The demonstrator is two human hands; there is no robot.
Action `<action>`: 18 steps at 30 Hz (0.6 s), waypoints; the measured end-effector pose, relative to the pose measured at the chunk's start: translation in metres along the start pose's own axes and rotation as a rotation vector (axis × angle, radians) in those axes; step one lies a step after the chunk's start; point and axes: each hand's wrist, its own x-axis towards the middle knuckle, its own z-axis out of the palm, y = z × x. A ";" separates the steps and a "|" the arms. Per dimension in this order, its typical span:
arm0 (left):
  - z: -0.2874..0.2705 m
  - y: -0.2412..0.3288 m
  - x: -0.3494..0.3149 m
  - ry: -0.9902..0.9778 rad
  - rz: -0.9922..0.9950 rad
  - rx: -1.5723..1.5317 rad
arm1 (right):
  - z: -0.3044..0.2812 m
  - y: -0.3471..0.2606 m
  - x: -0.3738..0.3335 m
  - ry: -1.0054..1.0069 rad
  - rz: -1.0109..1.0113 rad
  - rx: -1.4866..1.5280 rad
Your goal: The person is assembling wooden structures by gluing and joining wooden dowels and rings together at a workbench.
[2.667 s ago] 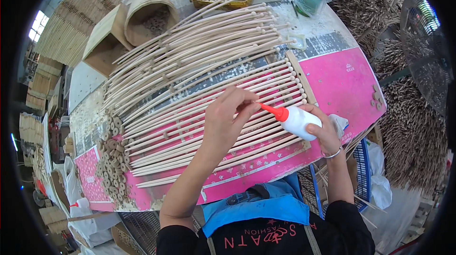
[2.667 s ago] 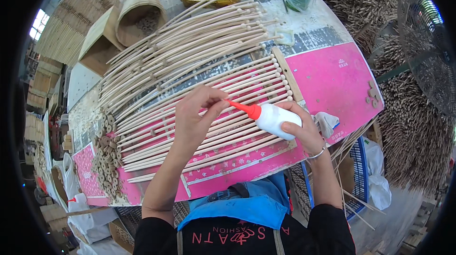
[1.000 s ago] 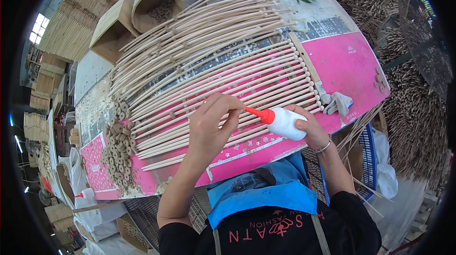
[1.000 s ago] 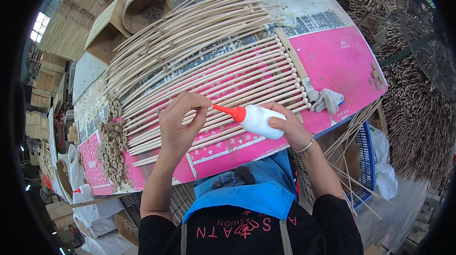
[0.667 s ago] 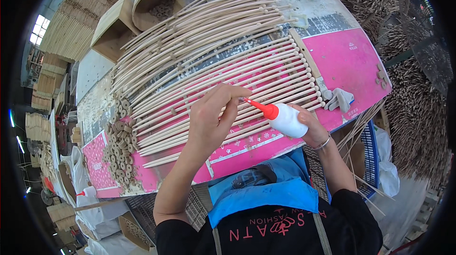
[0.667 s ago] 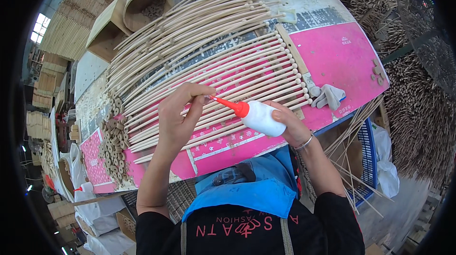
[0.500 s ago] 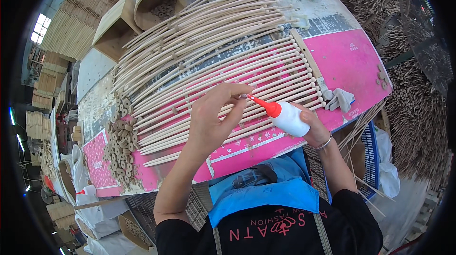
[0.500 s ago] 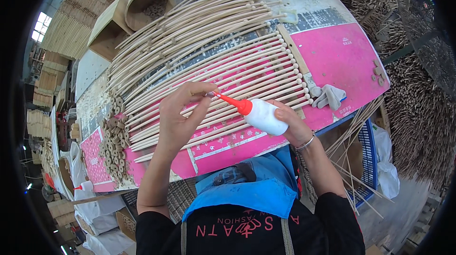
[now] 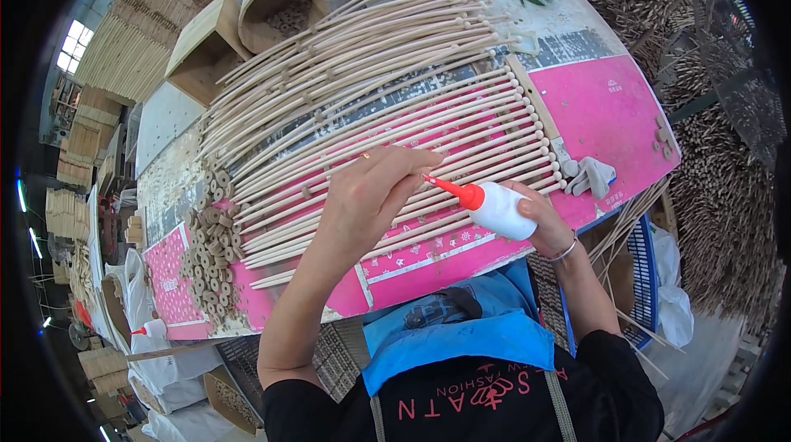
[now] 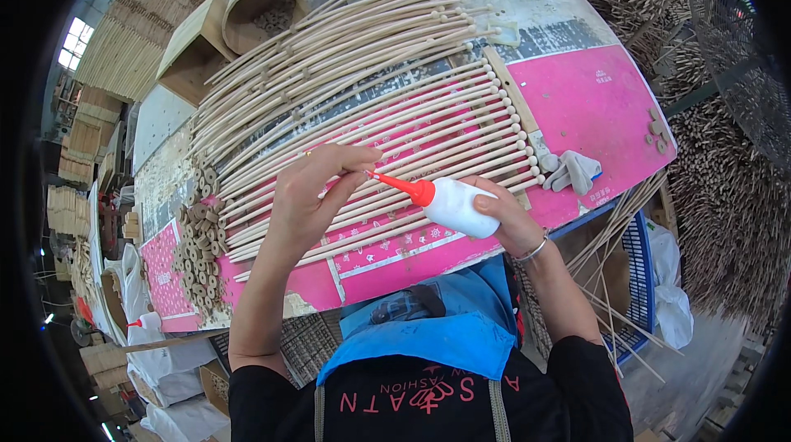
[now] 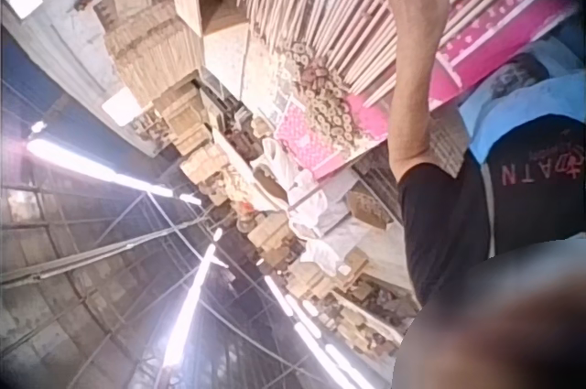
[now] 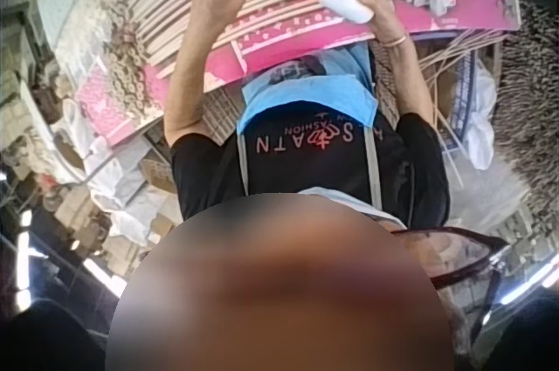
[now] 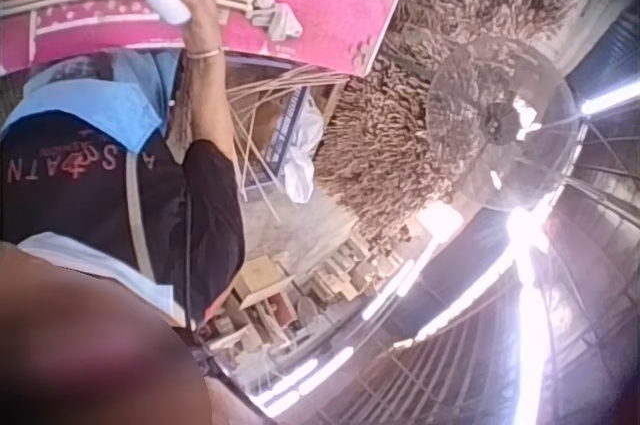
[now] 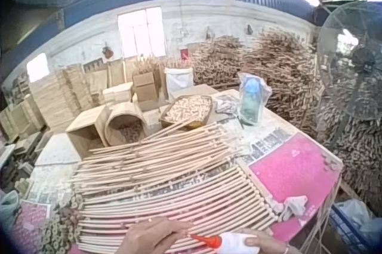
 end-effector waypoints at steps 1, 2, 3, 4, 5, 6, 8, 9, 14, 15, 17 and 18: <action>-0.001 0.000 0.001 -0.013 0.008 0.022 | 0.000 -0.001 -0.001 0.012 -0.005 -0.007; -0.002 -0.001 0.001 -0.024 0.001 0.007 | 0.000 -0.002 -0.001 0.006 -0.015 -0.008; -0.004 -0.001 0.001 -0.027 0.002 0.008 | 0.000 -0.004 -0.003 0.005 -0.016 -0.037; -0.005 -0.002 0.001 -0.047 0.016 0.005 | -0.001 -0.005 -0.004 0.004 -0.016 -0.065; -0.005 -0.003 0.000 -0.075 0.029 0.006 | -0.001 -0.007 -0.005 0.004 -0.017 -0.065; -0.005 -0.004 -0.001 -0.067 0.031 0.000 | -0.002 -0.008 -0.006 0.004 -0.019 -0.091; -0.004 -0.004 -0.003 -0.123 0.015 -0.001 | -0.003 -0.010 -0.006 0.007 -0.018 -0.116; -0.002 -0.005 -0.003 -0.118 0.030 0.033 | -0.003 -0.010 -0.005 0.004 -0.012 -0.124; -0.003 -0.012 0.005 -0.037 0.090 0.097 | -0.007 -0.008 -0.001 -0.037 0.036 -0.041; -0.010 -0.018 0.010 0.100 0.115 0.187 | -0.008 -0.008 0.000 -0.060 0.001 -0.026; -0.033 -0.027 0.011 0.260 -0.187 0.150 | -0.011 -0.007 -0.001 -0.074 -0.033 0.071; -0.034 -0.028 0.008 0.302 -0.190 0.041 | -0.012 -0.006 -0.002 -0.044 -0.042 0.102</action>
